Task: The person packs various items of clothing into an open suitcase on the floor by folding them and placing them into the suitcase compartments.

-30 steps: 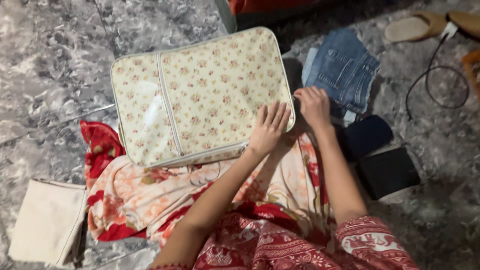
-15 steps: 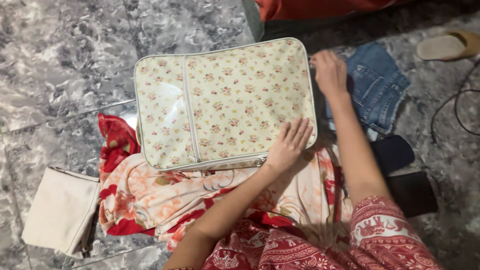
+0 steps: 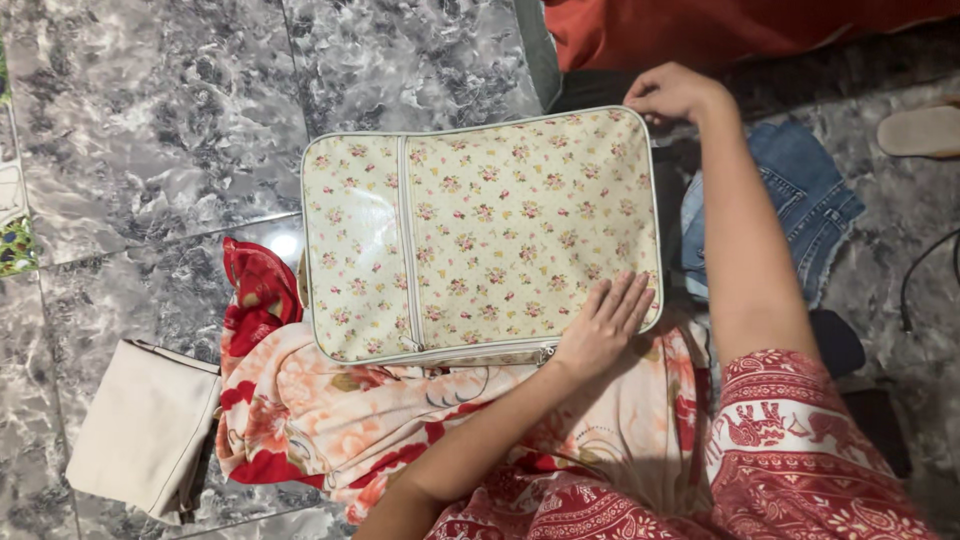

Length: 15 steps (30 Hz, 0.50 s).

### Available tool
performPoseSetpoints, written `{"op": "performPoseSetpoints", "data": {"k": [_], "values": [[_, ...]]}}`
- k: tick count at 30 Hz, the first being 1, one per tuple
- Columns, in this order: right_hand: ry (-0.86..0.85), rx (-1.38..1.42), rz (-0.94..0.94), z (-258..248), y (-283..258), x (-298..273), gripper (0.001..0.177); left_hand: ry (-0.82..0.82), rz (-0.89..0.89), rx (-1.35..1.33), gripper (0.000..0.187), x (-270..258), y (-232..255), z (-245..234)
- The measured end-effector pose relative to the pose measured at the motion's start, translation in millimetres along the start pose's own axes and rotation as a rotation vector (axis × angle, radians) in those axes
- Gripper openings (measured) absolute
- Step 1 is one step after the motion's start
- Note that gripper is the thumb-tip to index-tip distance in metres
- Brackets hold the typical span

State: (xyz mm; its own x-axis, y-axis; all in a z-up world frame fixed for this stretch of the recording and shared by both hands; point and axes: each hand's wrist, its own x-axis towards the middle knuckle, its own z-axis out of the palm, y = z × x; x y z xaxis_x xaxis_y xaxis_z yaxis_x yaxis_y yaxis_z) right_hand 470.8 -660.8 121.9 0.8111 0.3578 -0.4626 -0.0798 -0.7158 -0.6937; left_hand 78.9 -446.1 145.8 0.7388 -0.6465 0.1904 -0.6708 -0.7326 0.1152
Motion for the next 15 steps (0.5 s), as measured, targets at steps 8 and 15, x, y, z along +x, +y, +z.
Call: {"op": "performPoseSetpoints", "data": {"k": [8,15], "values": [[0.384,-0.33,0.2,21.6,-30.7,23.8,0.021,0.04,-0.018,-0.125,0.077,-3.4,-3.5,-10.5],[0.752,-0.472,-0.02,112.7,-97.1,65.6,0.008,0.024,0.006,-0.025,0.06,-3.9,-0.6,5.2]]}}
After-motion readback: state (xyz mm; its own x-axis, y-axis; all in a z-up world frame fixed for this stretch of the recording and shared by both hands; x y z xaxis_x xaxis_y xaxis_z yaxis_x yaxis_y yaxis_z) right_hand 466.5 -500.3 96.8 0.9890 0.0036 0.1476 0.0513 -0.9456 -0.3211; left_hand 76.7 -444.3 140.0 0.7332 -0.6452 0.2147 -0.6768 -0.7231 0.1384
